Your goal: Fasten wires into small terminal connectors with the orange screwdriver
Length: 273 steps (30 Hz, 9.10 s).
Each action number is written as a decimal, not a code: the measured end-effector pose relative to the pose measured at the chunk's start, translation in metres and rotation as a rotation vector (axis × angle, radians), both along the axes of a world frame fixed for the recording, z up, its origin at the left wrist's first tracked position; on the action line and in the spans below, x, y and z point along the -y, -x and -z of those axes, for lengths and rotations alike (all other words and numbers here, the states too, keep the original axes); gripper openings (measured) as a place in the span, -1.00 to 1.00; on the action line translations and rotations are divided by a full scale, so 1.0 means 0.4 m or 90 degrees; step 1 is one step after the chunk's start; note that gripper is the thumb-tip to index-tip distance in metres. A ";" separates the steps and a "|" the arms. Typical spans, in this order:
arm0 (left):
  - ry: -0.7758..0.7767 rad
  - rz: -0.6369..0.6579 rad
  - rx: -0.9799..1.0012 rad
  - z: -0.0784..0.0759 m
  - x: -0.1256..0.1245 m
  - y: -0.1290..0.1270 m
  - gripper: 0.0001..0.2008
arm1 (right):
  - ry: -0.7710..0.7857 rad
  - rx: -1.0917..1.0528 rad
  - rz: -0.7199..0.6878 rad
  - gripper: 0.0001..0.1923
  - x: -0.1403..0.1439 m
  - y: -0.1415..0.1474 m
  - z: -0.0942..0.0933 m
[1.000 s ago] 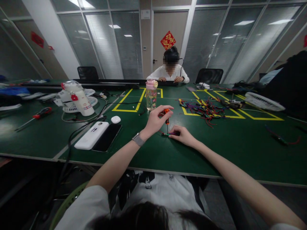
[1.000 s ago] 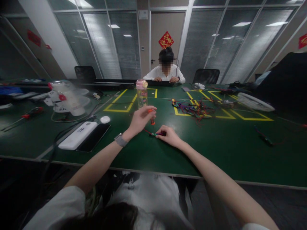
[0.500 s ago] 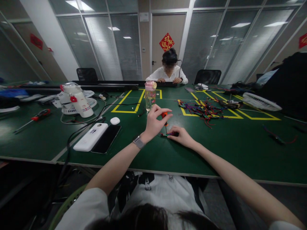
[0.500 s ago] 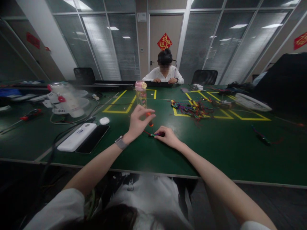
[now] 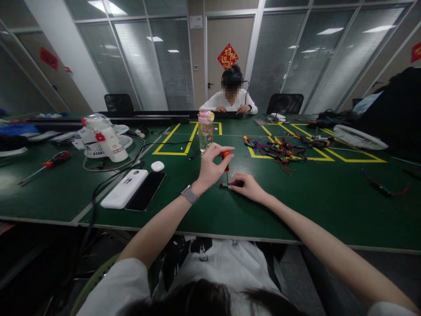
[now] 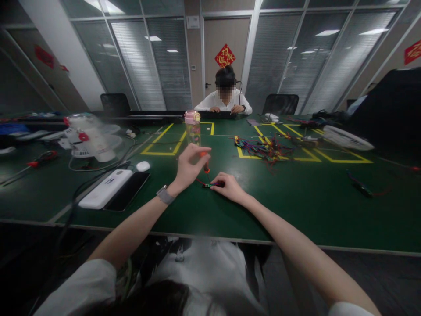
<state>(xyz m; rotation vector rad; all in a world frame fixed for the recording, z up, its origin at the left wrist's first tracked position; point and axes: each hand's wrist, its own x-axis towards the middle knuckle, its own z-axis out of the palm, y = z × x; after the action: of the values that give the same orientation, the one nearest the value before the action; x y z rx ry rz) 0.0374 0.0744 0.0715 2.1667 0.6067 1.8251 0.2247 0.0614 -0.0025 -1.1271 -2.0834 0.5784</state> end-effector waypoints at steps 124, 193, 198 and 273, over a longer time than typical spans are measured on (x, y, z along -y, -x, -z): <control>0.195 0.116 -0.038 -0.022 -0.031 0.006 -0.79 | 0.042 0.040 -0.047 -0.85 -0.015 -0.018 -0.018; 0.289 0.111 0.131 0.004 -0.038 0.001 -0.80 | 0.047 0.033 -0.045 -0.83 -0.014 -0.020 -0.016; 0.314 0.208 0.146 0.001 -0.037 -0.001 -0.72 | 0.046 0.033 -0.042 -0.83 -0.013 -0.021 -0.016; 0.004 -0.070 -0.058 0.000 -0.018 0.014 -0.83 | 0.039 0.028 -0.040 -0.86 -0.012 -0.018 -0.016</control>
<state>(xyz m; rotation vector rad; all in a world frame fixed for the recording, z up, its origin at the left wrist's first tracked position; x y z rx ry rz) 0.0319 0.0816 0.0714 2.2647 0.7652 1.7817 0.2318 0.0662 0.0038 -1.1223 -2.1580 0.6571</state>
